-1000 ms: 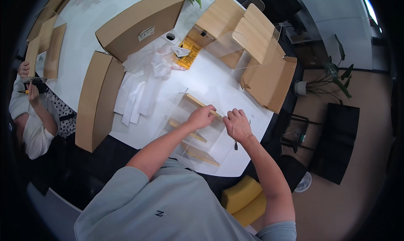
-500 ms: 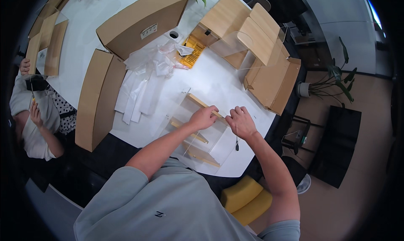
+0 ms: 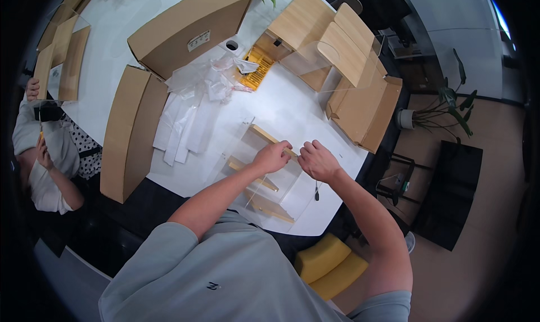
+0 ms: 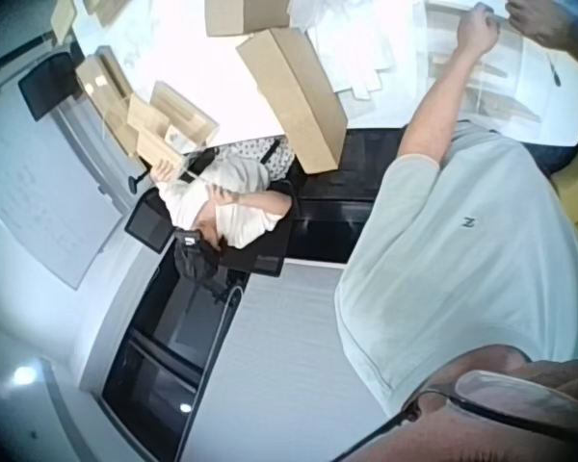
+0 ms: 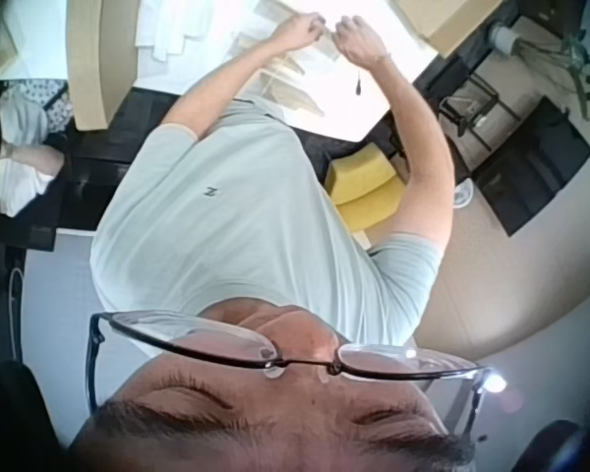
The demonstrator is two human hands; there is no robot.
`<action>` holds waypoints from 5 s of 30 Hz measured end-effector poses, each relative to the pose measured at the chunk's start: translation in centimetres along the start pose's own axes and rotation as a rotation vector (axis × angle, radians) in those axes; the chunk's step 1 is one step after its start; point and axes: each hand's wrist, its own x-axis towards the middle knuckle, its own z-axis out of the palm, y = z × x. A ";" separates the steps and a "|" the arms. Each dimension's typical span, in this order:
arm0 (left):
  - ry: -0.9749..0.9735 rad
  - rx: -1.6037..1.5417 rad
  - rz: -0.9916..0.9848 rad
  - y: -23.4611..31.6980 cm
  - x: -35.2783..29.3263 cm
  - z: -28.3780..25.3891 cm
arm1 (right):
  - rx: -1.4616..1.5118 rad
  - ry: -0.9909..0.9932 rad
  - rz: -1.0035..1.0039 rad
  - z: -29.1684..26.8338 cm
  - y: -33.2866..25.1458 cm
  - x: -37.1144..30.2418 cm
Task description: The person assembles a small wooden shelving unit by inserting dowels into pre-drilled holes and joining wooden panels. They align and secure multiple shelves and side panels on a white table, using a screwdriver to tighten connections.
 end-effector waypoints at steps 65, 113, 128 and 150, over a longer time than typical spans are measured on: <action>-0.085 -0.155 -0.036 0.1 0.4 -0.1 | 0.373 0.231 0.464 2.3 -2.9 -1.7; -0.055 -0.144 -0.010 -0.1 0.2 0.0 | 0.295 0.162 0.281 2.0 -1.1 -1.7; -0.069 -0.147 -0.017 -0.1 0.3 -0.1 | 0.297 0.157 0.273 1.7 -1.0 -1.3; -0.058 -0.120 -0.023 0.0 0.3 0.0 | 0.234 0.115 0.220 2.0 -0.9 -1.1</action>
